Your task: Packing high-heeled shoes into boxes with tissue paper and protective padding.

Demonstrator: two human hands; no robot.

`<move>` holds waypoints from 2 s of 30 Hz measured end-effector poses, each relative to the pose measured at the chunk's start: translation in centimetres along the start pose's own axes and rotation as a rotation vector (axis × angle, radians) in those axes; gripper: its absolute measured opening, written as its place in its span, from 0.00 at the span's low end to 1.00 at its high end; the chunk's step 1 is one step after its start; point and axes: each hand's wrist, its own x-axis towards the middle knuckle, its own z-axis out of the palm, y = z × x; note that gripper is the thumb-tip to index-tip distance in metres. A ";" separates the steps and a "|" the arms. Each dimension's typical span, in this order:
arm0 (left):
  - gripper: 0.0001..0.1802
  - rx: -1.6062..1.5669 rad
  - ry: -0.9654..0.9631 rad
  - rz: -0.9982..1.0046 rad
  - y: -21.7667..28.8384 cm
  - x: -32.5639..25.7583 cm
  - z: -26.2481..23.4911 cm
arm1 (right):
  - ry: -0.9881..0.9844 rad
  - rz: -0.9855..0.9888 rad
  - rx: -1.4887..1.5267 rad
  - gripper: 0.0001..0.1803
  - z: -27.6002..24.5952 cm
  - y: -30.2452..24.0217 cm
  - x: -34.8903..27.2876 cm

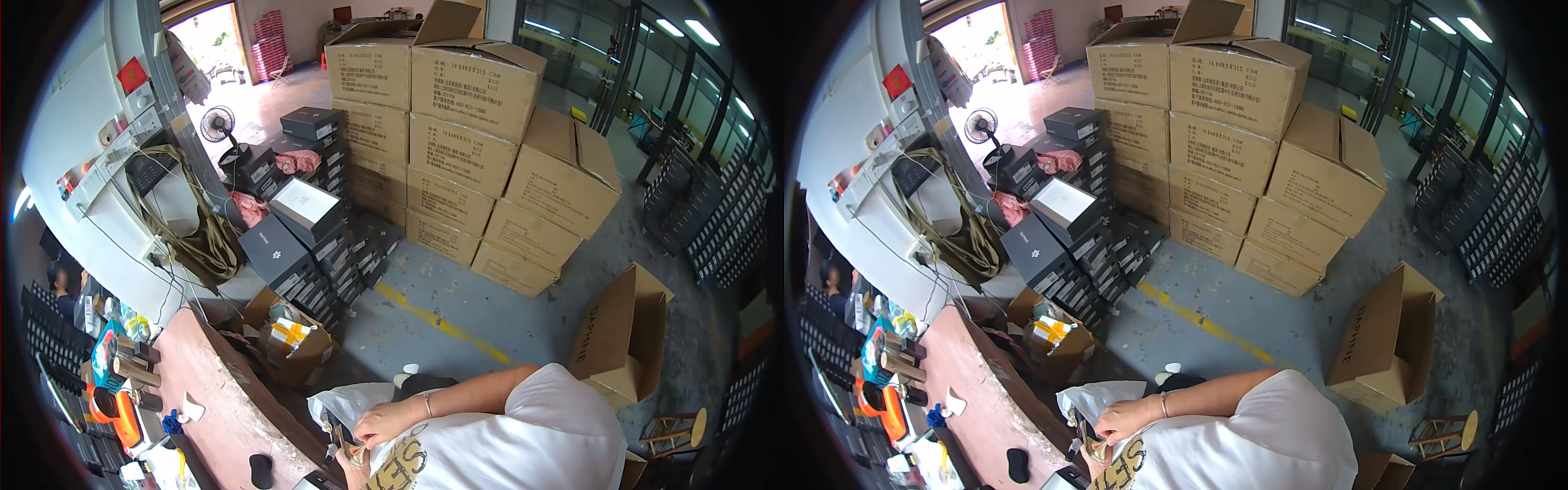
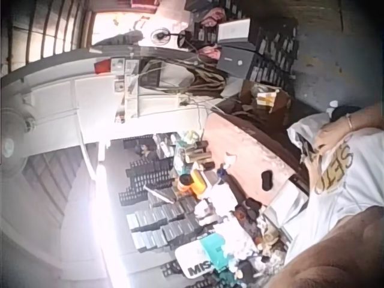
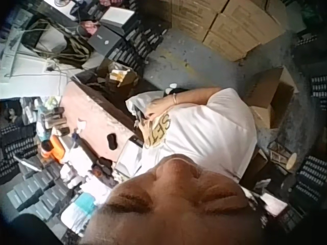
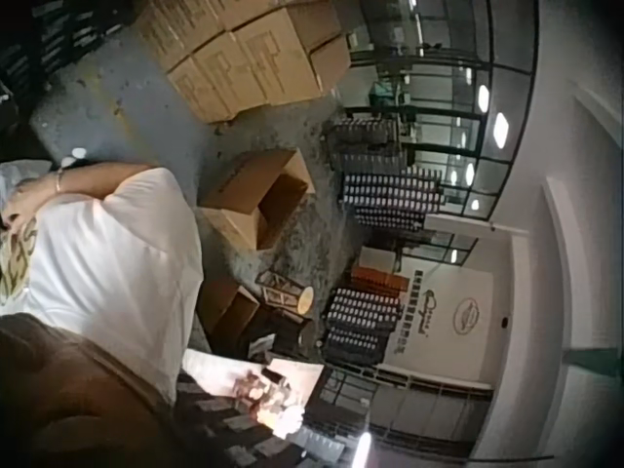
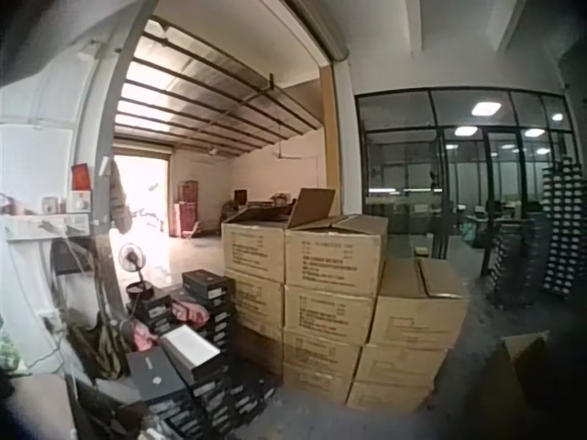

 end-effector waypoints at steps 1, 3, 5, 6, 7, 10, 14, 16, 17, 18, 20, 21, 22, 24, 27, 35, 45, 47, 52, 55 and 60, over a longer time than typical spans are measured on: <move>0.41 0.044 -0.026 0.039 -0.2 0.5 -0.1 | -0.006 0.004 0.003 0.12 -0.2 -0.1 0.0; 0.43 -0.115 0.009 -0.081 0.1 0.5 0.2 | -0.003 0.000 -0.003 0.12 -0.3 -0.2 0.0; 0.44 -0.361 0.094 -0.251 1.1 0.9 0.7 | 0.014 -0.021 -0.010 0.12 -0.1 -0.3 0.1; 0.45 -0.396 0.081 -0.277 -0.3 0.6 0.8 | -0.044 0.000 -0.036 0.11 -0.5 -0.4 0.0; 0.43 -0.401 0.086 -0.289 -0.4 0.4 0.6 | -0.057 0.004 -0.040 0.11 -0.4 -0.4 0.0; 0.36 -0.425 0.112 -0.334 -0.6 0.5 0.8 | -0.088 0.012 -0.051 0.11 -0.3 -0.1 0.2; 0.28 -0.634 0.190 -0.500 -0.5 0.4 1.0 | -0.112 0.003 -0.065 0.12 -0.1 0.1 0.4; 0.24 -0.834 0.256 -0.631 -0.7 0.6 1.2 | -0.132 0.003 -0.068 0.12 0.0 0.1 0.6; 0.22 -0.953 0.293 -0.705 -0.9 0.5 1.2 | -0.145 0.007 -0.068 0.12 -0.1 0.1 0.6; 0.20 -1.066 0.339 -0.773 -1.1 0.7 1.3 | -0.157 0.012 -0.067 0.13 0.0 0.0 0.6; 0.16 -1.183 0.395 -0.836 -1.1 1.0 1.6 | -0.159 0.012 -0.081 0.13 -0.1 -0.1 0.5; 0.15 -1.185 0.409 -0.850 -0.8 0.9 1.6 | -0.159 0.011 -0.088 0.13 -0.1 -0.2 0.5; 0.14 -1.189 0.425 -0.862 -0.4 1.0 1.6 | -0.162 0.010 -0.088 0.13 -0.1 -0.3 0.5; 0.13 -1.158 0.370 -0.839 -2.0 0.3 1.8 | -0.167 0.008 -0.089 0.13 -0.1 -0.5 0.6; 0.13 -1.182 0.303 -0.801 -0.3 0.7 1.5 | -0.172 -0.011 -0.099 0.13 -0.2 -0.9 0.7; 0.31 -1.464 0.503 -0.802 2.9 2.9 -0.7 | -0.175 -0.036 -0.024 0.13 0.5 -1.6 1.8; 0.25 -1.017 1.131 -0.225 7.2 6.1 -6.9 | -0.006 -0.206 0.111 0.51 0.0 -6.4 9.4; 0.30 -0.975 1.236 -0.269 8.3 6.4 -7.2 | -0.079 -0.251 -0.142 0.57 0.5 -6.5 11.6; 0.25 -0.703 1.266 -0.128 7.7 6.4 -10.5 | -0.149 -0.174 -0.063 0.51 0.9 -5.1 17.3; 0.17 -0.399 1.321 -0.197 7.3 6.6 -12.9 | -0.169 -0.336 0.011 0.38 1.2 -3.6 23.2; 0.12 -0.172 1.674 -0.239 6.3 6.4 -18.8 | -0.705 0.447 1.123 0.25 0.2 -2.8 29.6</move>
